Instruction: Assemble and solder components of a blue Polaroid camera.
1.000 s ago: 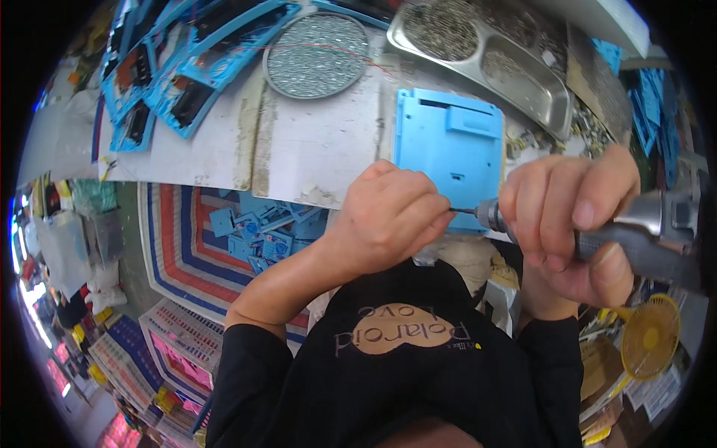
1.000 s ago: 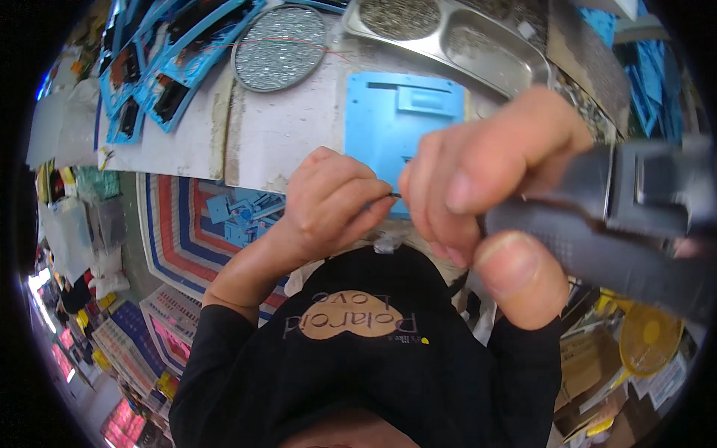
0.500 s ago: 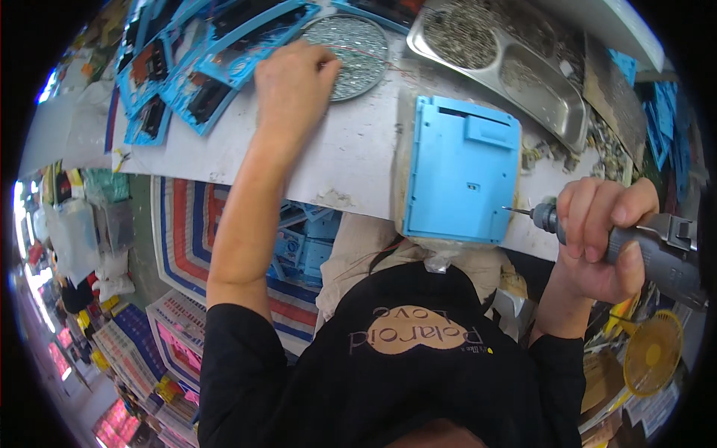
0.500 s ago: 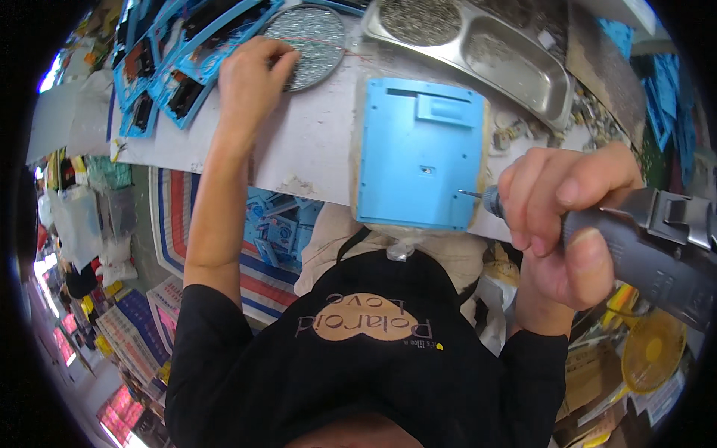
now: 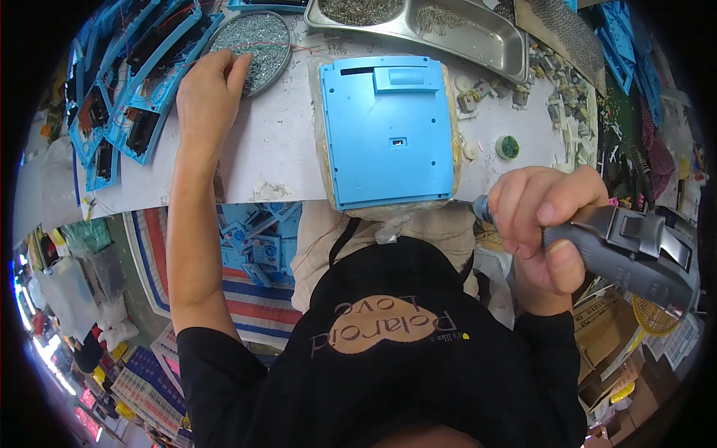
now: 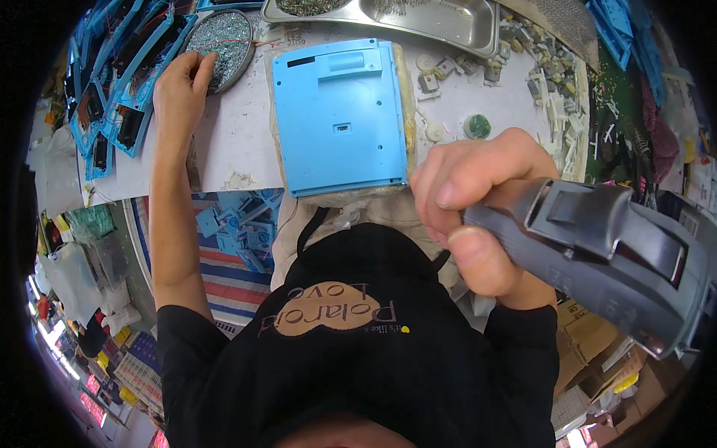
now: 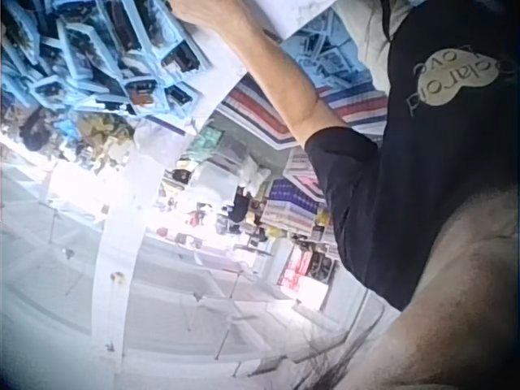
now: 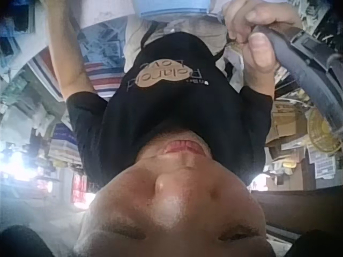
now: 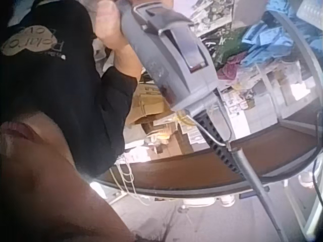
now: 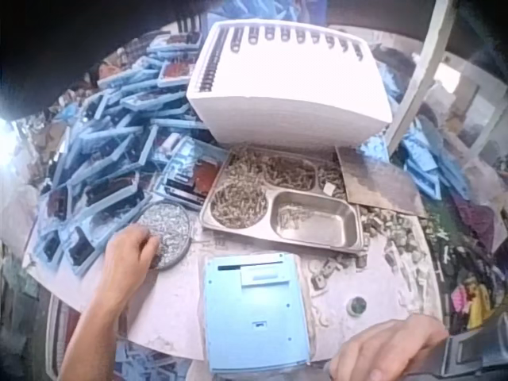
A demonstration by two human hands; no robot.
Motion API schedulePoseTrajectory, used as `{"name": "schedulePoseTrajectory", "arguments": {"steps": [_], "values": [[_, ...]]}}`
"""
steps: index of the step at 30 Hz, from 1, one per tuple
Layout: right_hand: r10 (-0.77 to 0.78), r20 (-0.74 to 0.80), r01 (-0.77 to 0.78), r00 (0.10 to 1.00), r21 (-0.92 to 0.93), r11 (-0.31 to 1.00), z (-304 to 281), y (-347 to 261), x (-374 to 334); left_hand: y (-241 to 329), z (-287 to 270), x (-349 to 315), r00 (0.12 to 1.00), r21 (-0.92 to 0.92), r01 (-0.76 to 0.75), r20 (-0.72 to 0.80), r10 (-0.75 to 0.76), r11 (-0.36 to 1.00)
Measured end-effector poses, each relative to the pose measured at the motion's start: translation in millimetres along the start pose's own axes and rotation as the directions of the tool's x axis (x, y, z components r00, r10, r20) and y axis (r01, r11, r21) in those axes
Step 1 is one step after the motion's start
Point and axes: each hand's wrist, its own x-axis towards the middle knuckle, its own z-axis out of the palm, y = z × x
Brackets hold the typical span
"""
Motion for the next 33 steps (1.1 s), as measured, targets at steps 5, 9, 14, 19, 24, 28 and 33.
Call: {"name": "schedulePoseTrajectory", "arguments": {"steps": [5,9,14,19,24,28,33], "values": [[-0.004,0.008,0.005,1.000,-0.033,0.999,2.1,6.4,-0.5,59.8,-17.0,-30.0,0.996,-0.510,0.014,0.084,0.034,0.860],[-0.065,0.080,0.074,0.995,-0.123,0.990,1.2,16.5,1.2,114.6,-16.9,-62.4,0.939,-0.565,-0.279,0.008,0.343,0.777],[-0.113,0.215,0.164,0.970,-0.234,0.958,6.1,20.6,9.1,123.9,-1.2,-77.8,0.909,-0.590,-0.347,-0.019,0.417,0.730],[-0.095,0.219,0.111,0.971,-0.063,0.992,-7.2,10.9,26.6,122.2,0.3,-79.3,0.925,-0.605,-0.300,0.003,0.379,0.737],[-0.123,0.211,0.167,0.970,-0.205,0.964,5.3,23.5,45.8,120.9,2.4,-80.3,0.921,-0.606,-0.310,-0.001,0.389,0.733],[-0.060,0.240,0.137,0.969,-0.318,0.938,9.8,29.0,45.4,119.0,2.8,-80.4,0.917,-0.608,-0.311,0.010,0.399,0.730],[-0.046,0.254,0.063,0.966,-0.062,0.996,-11.9,18.7,68.5,116.7,2.6,-79.3,0.909,-0.597,-0.320,0.026,0.416,0.736]]}}
